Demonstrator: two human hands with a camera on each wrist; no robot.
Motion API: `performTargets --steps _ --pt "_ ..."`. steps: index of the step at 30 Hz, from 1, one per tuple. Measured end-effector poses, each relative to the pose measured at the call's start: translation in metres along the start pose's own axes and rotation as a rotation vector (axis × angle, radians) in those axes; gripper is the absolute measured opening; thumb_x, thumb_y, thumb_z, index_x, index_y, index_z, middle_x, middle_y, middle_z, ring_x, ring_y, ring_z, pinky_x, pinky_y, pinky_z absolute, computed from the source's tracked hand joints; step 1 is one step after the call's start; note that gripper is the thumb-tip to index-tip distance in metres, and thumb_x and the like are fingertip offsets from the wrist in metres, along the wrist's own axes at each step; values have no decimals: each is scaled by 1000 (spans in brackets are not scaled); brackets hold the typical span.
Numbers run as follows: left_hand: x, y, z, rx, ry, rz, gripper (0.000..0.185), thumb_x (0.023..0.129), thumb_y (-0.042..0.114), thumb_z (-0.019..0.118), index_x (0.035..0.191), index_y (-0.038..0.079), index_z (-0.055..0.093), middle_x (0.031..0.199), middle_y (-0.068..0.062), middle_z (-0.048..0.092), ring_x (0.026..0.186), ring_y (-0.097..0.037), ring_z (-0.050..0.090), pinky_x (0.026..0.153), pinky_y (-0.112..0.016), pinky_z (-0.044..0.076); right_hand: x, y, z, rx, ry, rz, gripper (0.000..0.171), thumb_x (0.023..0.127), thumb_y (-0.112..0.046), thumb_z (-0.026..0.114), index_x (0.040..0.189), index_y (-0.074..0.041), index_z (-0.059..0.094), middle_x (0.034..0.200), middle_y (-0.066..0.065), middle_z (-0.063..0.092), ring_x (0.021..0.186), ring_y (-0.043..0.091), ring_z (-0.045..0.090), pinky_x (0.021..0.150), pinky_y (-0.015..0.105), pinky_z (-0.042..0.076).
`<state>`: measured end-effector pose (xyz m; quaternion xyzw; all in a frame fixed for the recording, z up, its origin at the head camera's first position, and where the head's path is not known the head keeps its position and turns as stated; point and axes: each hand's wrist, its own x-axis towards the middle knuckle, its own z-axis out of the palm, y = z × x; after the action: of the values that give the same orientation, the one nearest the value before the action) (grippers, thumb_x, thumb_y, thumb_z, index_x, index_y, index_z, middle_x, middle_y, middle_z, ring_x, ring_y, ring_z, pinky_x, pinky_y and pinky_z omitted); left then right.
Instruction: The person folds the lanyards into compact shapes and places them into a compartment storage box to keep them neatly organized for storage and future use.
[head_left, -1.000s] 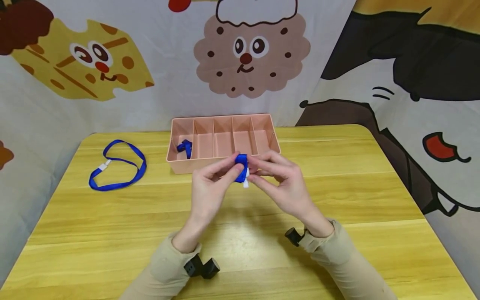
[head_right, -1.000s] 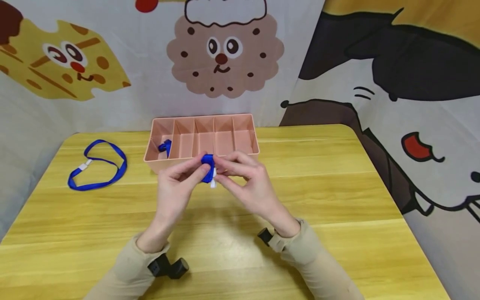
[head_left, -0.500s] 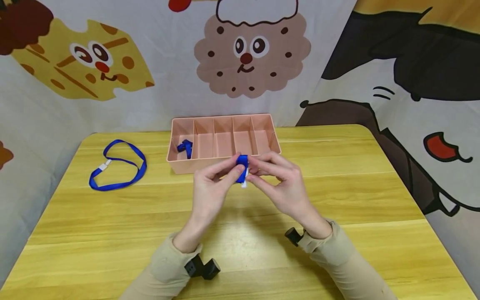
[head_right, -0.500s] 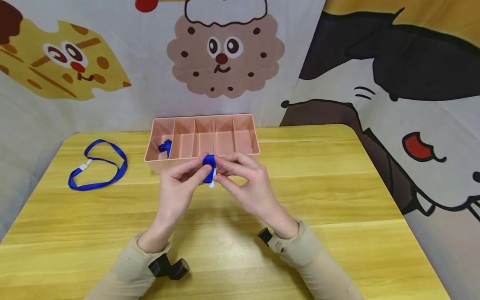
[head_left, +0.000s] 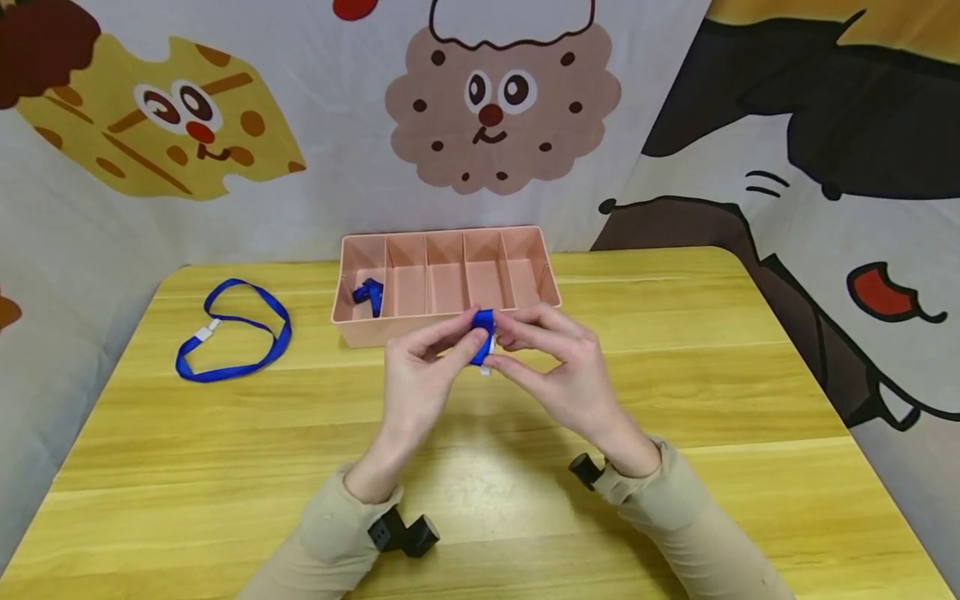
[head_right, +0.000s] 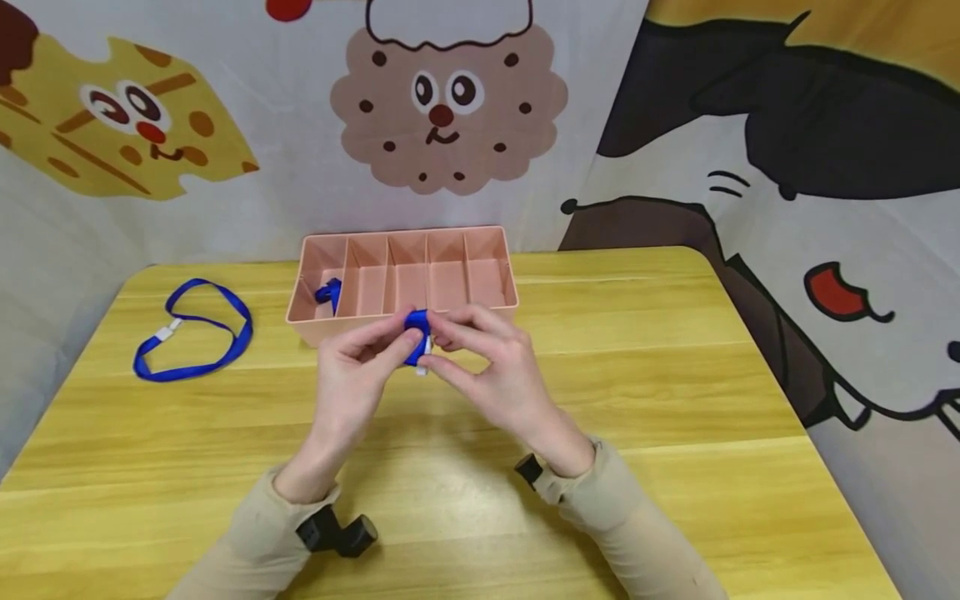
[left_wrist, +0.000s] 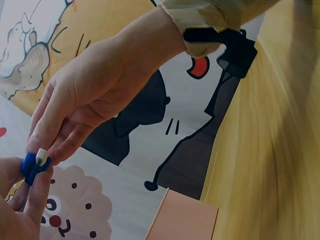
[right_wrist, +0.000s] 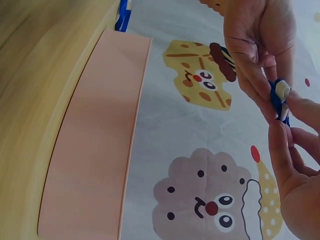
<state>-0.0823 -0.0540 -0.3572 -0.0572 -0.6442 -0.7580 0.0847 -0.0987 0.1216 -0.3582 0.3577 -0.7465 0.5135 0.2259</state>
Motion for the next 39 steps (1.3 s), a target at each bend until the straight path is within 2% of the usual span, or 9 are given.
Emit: performTargets --steps 6,11,15,21,26,29,34,39 --pt "-1 -3 1 -8 -17 6 28 93 -9 72 121 -12 71 122 -31 73 94 -3 76 82 -23 65 -1 2 0 -30 11 -24 41 76 12 86 116 11 75 103 21 75 84 30 77 82 19 63" --pt "3 -7 -2 18 19 12 27 92 -9 73 119 -11 73 114 -31 76 88 -3 75 79 -22 65 1 5 -2 -5 -20 39 44 76 15 85 118 10 74 103 20 74 86 29 77 82 22 65" --pt "9 -15 -6 39 72 27 26 91 -8 75 117 -10 75 109 -30 77 82 -2 72 76 -18 63 3 18 -10 -72 -28 154 46 80 9 85 124 7 73 107 20 75 92 30 76 85 29 66" --pt "18 -25 -12 71 122 26 26 90 -8 76 115 -9 76 105 -27 79 80 0 72 76 -16 62 5 52 -31 -257 -41 369 52 90 -7 82 139 1 65 129 23 69 112 39 72 98 46 63" --pt "23 -29 -16 75 156 40 32 90 -8 76 122 -9 71 110 -23 79 86 1 73 83 -18 63 4 78 -44 -284 -74 546 53 98 -11 75 147 0 59 143 25 60 128 42 62 105 55 59" --pt "25 -29 -16 70 164 46 32 90 -7 75 122 -8 70 107 -13 81 89 0 74 86 -19 62 3 88 -48 -261 -79 602 51 100 -12 72 148 0 58 146 25 58 130 45 60 105 56 58" --pt "27 -28 -19 82 172 47 26 91 -6 76 117 -7 72 93 11 78 86 -1 73 83 -18 62 1 98 -49 -226 -57 625 46 101 -8 70 145 4 59 146 27 59 127 47 64 103 58 59" --pt "28 -24 -27 82 194 77 25 91 -8 74 116 -9 72 89 20 76 84 1 73 80 -16 62 1 105 -49 -192 -37 650 43 101 -5 68 142 5 61 145 27 61 126 46 67 105 56 57"
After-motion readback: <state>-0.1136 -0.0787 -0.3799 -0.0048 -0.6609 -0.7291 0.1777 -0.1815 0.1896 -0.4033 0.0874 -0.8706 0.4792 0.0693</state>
